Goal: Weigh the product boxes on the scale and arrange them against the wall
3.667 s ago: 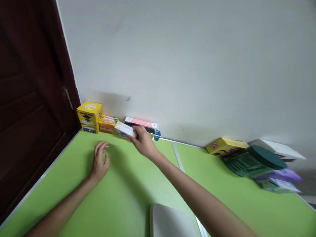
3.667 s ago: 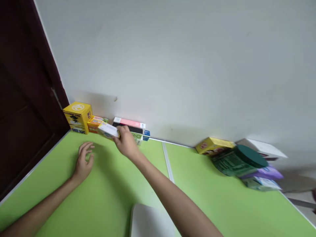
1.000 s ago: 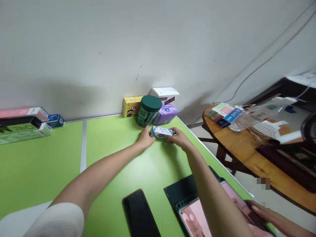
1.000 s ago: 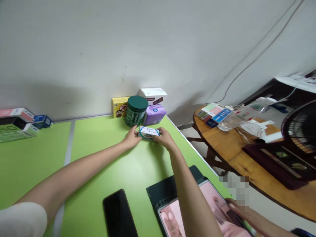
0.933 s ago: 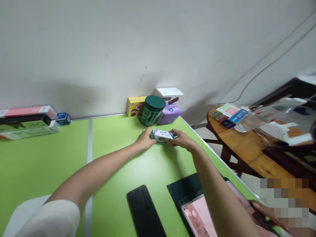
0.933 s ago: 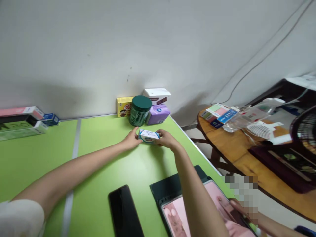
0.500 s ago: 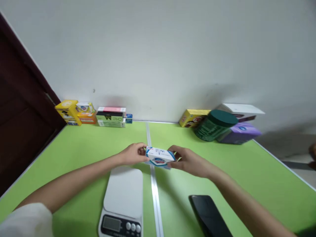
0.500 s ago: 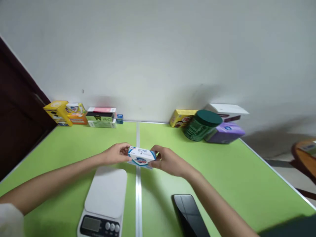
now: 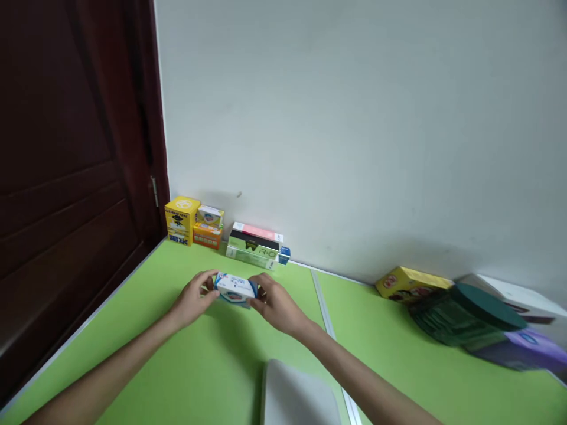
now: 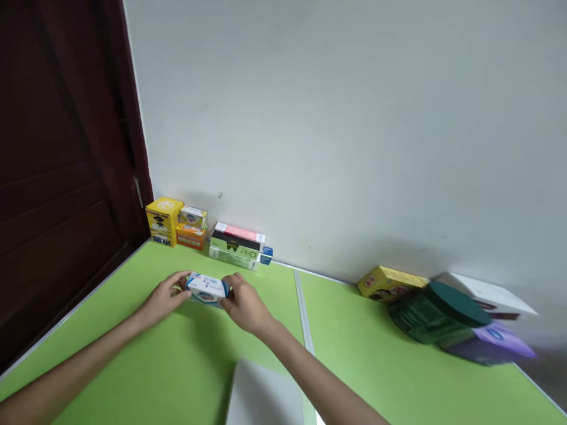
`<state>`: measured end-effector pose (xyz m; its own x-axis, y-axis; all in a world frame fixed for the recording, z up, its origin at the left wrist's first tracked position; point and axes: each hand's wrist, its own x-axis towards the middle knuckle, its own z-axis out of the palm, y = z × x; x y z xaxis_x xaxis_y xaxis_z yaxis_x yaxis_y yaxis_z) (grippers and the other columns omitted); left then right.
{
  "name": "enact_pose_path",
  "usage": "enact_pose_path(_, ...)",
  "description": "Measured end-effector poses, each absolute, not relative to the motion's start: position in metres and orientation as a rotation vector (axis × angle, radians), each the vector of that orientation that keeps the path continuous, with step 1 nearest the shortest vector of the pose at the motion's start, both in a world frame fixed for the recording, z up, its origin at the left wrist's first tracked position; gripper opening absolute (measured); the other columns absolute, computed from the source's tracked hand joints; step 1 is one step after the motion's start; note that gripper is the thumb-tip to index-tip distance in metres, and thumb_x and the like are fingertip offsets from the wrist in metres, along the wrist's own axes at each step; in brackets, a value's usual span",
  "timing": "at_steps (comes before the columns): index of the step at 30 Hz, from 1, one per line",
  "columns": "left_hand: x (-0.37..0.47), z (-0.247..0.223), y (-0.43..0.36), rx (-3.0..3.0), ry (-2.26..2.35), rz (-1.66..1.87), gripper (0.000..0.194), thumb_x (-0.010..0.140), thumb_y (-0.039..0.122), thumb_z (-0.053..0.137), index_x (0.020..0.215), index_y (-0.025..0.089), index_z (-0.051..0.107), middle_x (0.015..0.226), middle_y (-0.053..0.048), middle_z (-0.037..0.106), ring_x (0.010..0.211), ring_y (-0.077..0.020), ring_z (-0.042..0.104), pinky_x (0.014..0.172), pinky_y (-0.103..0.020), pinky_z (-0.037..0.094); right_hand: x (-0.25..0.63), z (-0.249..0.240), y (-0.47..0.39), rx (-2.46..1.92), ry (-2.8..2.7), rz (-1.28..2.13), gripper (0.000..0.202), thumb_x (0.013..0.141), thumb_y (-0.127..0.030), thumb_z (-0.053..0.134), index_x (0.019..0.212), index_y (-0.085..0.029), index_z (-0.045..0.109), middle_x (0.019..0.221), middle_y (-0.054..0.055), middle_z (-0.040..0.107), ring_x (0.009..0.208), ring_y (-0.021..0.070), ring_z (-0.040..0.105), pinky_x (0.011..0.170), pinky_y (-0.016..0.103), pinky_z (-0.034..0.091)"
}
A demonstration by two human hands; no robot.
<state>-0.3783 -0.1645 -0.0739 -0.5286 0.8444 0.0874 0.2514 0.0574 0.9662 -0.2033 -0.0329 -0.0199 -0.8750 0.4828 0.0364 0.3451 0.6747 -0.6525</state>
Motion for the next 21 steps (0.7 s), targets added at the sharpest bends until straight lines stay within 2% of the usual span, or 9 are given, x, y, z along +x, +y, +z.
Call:
enact_pose_path(5, -0.408, -0.083, -0.137, 1.013, 1.981, 1.877, 0.059, 0.072, 0.018, 0.049, 0.13, 0.021, 0.042, 0.125, -0.012, 0.048, 0.117, -0.0227, 0.049, 0.083, -0.032, 0.05, -0.285, -0.011, -0.008, -0.713, -2.582, 0.765, 0.033, 0.079, -0.013, 0.057, 0.112, -0.014, 0.056, 0.106, 0.011, 0.058, 0.08, 0.0186, 0.06, 0.074, 0.03, 0.048)
enact_pose_path(8, -0.415, -0.09, -0.116, 1.081, 2.043, 1.881, 0.068, 0.071, 0.015, 0.051, 0.136, 0.023, 0.033, 0.141, -0.013, 0.032, 0.13, -0.0255, 0.038, 0.092, -0.038, 0.047, -0.323, -0.004, 0.009, -0.769, -2.555, 0.7, 0.033, 0.081, -0.015, 0.055, 0.114, -0.014, 0.055, 0.111, 0.012, 0.057, 0.086, 0.0209, 0.059, 0.079, 0.032, 0.047)
enact_pose_path(11, -0.421, -0.096, -0.095, 1.101, 2.077, 1.788, 0.076, 0.069, 0.01, 0.053, 0.14, 0.023, 0.027, 0.151, -0.014, 0.017, 0.141, -0.0262, 0.022, 0.108, -0.042, 0.034, -0.351, -0.003, 0.022, -0.822, -2.542, 0.668, 0.031, 0.083, -0.016, 0.053, 0.113, -0.015, 0.055, 0.111, 0.012, 0.056, 0.093, 0.0223, 0.058, 0.085, 0.033, 0.045)
enact_pose_path(13, -0.426, -0.096, -0.081, 1.093, 2.1, 1.713, 0.078, 0.07, 0.007, 0.053, 0.142, 0.018, 0.023, 0.154, -0.017, 0.009, 0.143, -0.0268, 0.013, 0.114, -0.042, 0.023, -0.368, -0.007, 0.026, -0.839, -2.542, 0.664, 0.031, 0.083, -0.017, 0.053, 0.114, -0.016, 0.055, 0.113, 0.011, 0.055, 0.093, 0.0216, 0.058, 0.087, 0.033, 0.045)
enact_pose_path(15, -0.434, -0.094, -0.068, 1.074, 2.128, 1.673, 0.08, 0.07, 0.005, 0.053, 0.143, 0.013, 0.02, 0.155, -0.02, 0.003, 0.144, -0.0276, 0.007, 0.115, -0.041, 0.018, -0.384, -0.012, 0.028, -0.863, -2.532, 0.664, 0.032, 0.084, -0.018, 0.052, 0.116, -0.016, 0.053, 0.116, 0.011, 0.053, 0.095, 0.0215, 0.059, 0.087, 0.032, 0.045)
enact_pose_path(21, -0.453, -0.089, -0.04, 1.019, 2.164, 1.616, 0.09, 0.067, 0.006, 0.058, 0.145, 0.015, 0.014, 0.156, -0.02, -0.005, 0.143, -0.0296, 0.001, 0.114, -0.043, 0.02, -0.417, -0.025, 0.034, -0.957, -2.449, 0.65, 0.034, 0.085, -0.018, 0.047, 0.119, -0.012, 0.044, 0.12, 0.017, 0.047, 0.098, 0.024, 0.058, 0.085, 0.035, 0.045)
